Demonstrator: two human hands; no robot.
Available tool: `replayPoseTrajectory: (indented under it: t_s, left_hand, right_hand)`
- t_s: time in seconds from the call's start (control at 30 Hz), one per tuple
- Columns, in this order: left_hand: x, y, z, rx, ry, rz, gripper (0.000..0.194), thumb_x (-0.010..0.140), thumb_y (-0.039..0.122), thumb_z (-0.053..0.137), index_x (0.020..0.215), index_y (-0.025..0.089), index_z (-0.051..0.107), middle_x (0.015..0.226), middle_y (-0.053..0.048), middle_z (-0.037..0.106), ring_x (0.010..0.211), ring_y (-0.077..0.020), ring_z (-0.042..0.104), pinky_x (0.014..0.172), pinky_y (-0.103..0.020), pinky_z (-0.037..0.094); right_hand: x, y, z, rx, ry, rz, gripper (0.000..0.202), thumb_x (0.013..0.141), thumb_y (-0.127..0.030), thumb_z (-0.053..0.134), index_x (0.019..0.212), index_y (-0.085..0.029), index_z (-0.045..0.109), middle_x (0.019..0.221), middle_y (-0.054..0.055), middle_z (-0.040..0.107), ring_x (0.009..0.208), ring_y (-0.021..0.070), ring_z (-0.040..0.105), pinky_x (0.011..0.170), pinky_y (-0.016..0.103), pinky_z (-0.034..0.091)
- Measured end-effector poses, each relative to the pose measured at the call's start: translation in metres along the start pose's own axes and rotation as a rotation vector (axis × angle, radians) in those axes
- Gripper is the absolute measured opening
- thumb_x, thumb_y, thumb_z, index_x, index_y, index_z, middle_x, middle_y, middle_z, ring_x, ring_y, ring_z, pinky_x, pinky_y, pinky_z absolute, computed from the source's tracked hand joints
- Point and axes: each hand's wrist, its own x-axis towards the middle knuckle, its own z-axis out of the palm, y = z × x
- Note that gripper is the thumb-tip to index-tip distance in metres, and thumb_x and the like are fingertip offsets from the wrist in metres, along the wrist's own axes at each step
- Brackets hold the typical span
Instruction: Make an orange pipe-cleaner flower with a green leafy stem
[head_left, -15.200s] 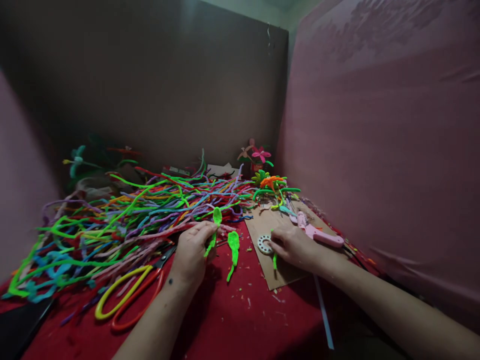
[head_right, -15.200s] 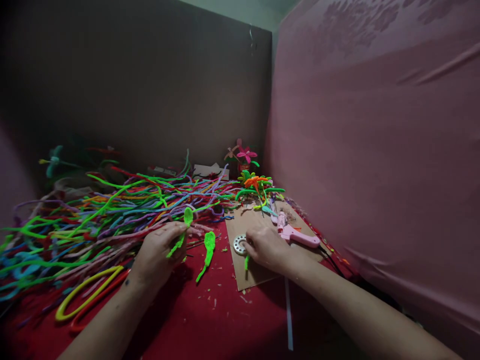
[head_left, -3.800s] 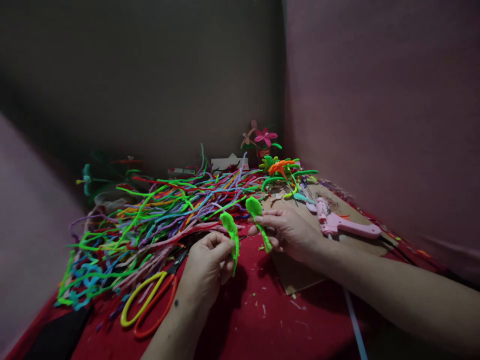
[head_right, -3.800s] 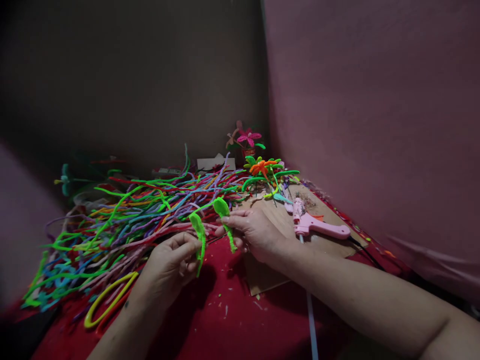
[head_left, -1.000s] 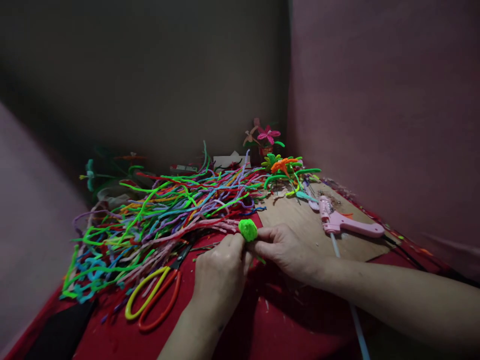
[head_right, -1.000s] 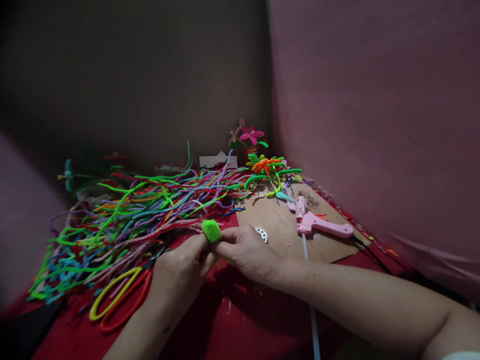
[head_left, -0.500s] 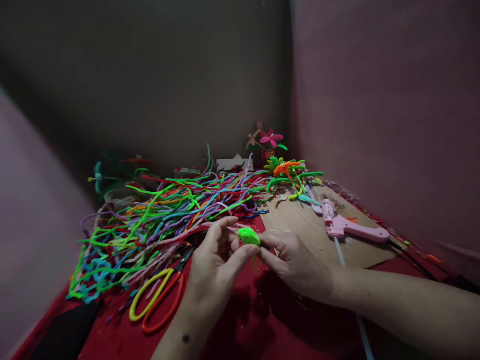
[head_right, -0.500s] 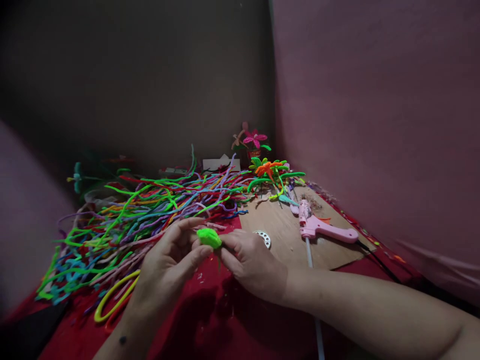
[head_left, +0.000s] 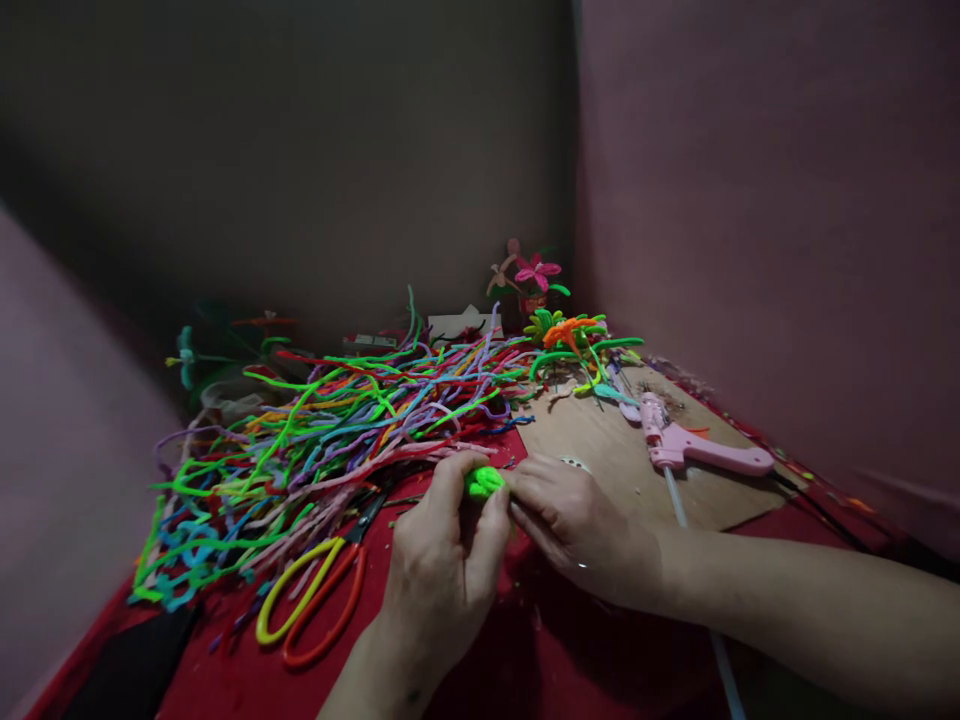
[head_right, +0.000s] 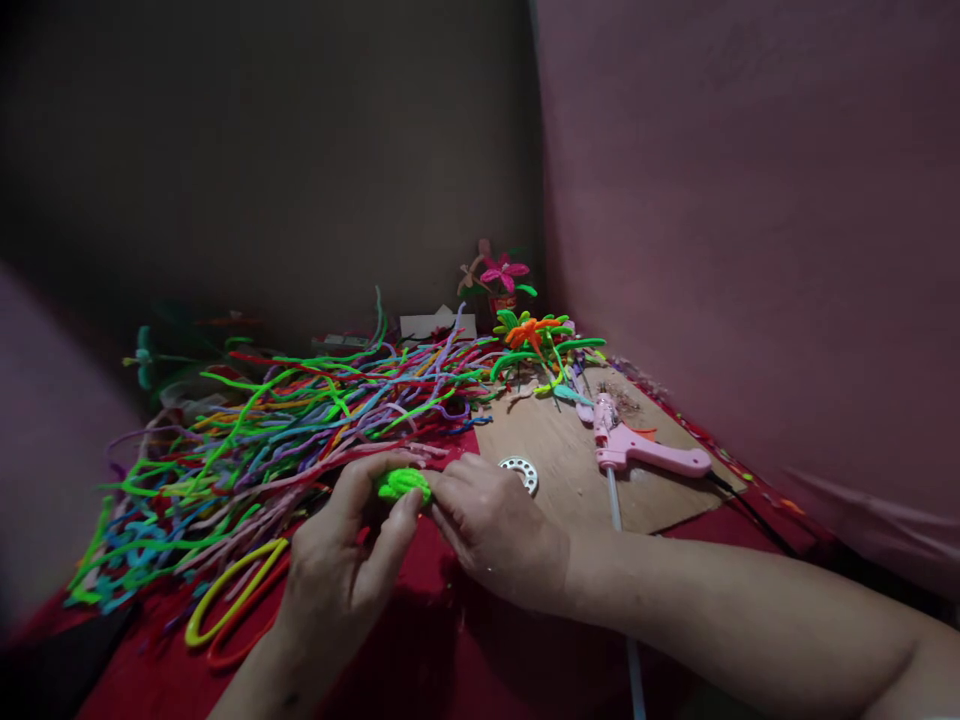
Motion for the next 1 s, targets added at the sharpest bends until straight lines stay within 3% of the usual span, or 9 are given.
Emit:
replayPoseTrajectory:
  t_s: [0.1,0.2,0.47,0.53,0.63,0.73,0.87,1.0]
  left_hand:
    - [0.0,0.001,-0.001,0.03,0.001,0.009,0.016,0.083,0.02,0.048,0.098,0.019,0.048,0.065,0.004,0.052,0.048,-0.0088,0.048,0.05,-0.019,0.038]
    - [0.0,0.001,-0.002,0.008,0.003,-0.067,0.01,0.082,0.023,0.049,0.092,0.02,0.049,0.057,0.007,0.046,0.044,-0.0085,0.043,0.046,-0.019,0.035]
    - [0.001,-0.006,0.002,-0.179,-0.059,-0.226,0.01,0.082,0.029,0.052,0.086,0.021,0.048,0.061,0.006,0.047,0.049,-0.008,0.042,0.047,-0.019,0.033]
    - [0.003,-0.006,0.003,-0.301,-0.052,-0.255,0.015,0.08,0.029,0.054,0.091,0.021,0.048,0.066,0.005,0.051,0.055,-0.0086,0.047,0.05,-0.019,0.037]
    - [0.008,-0.003,0.0,-0.518,-0.014,-0.355,0.024,0.078,0.032,0.058,0.096,0.02,0.047,0.069,0.005,0.053,0.053,-0.0072,0.047,0.046,-0.017,0.036]
    - [0.013,-0.001,-0.002,-0.598,-0.034,-0.494,0.023,0.074,0.035,0.062,0.085,0.018,0.052,0.065,0.005,0.055,0.044,-0.0042,0.04,0.04,-0.016,0.032]
    - [0.015,0.001,0.005,-0.669,-0.208,-0.684,0.027,0.068,0.04,0.065,0.067,0.015,0.055,0.047,0.007,0.045,0.036,-0.0034,0.035,0.035,-0.016,0.027]
    - [0.011,-0.002,0.014,-0.732,-0.348,-0.728,0.027,0.072,0.04,0.061,0.076,0.014,0.061,0.04,0.006,0.046,0.031,-0.0045,0.033,0.032,-0.016,0.022]
  right_hand:
    - [0.0,0.0,0.0,-0.02,-0.011,-0.016,0.019,0.089,-0.015,0.039,0.091,-0.013,0.058,0.079,0.009,0.06,0.072,0.0174,0.051,0.065,0.03,0.043]
    - [0.0,-0.002,-0.002,-0.029,-0.043,0.001,0.018,0.089,-0.014,0.04,0.093,-0.011,0.058,0.083,0.01,0.06,0.075,0.0177,0.051,0.067,0.03,0.043]
    - [0.004,-0.004,-0.006,0.118,-0.15,0.205,0.016,0.083,-0.011,0.046,0.072,-0.012,0.058,0.071,0.004,0.056,0.066,0.0136,0.047,0.064,0.026,0.038]
    - [0.006,-0.002,-0.006,0.287,-0.174,0.307,0.017,0.082,-0.011,0.047,0.071,-0.013,0.06,0.069,0.002,0.056,0.066,0.0131,0.048,0.064,0.026,0.038]
    - [0.011,0.002,-0.005,0.769,-0.161,0.488,0.017,0.082,-0.02,0.05,0.077,-0.014,0.065,0.067,0.0,0.057,0.067,0.0127,0.051,0.068,0.026,0.04]
    - [0.015,0.004,-0.003,1.205,-0.073,0.606,0.021,0.079,-0.031,0.058,0.089,-0.015,0.067,0.067,-0.001,0.06,0.064,0.0123,0.054,0.07,0.027,0.043]
    - [0.016,0.005,-0.001,1.376,0.012,0.675,0.028,0.073,-0.032,0.066,0.095,-0.015,0.068,0.072,0.003,0.065,0.061,0.012,0.057,0.064,0.026,0.046]
    - [0.015,0.005,0.001,1.476,-0.034,0.734,0.031,0.072,-0.029,0.066,0.1,-0.016,0.067,0.072,0.003,0.066,0.054,0.0118,0.057,0.055,0.027,0.048]
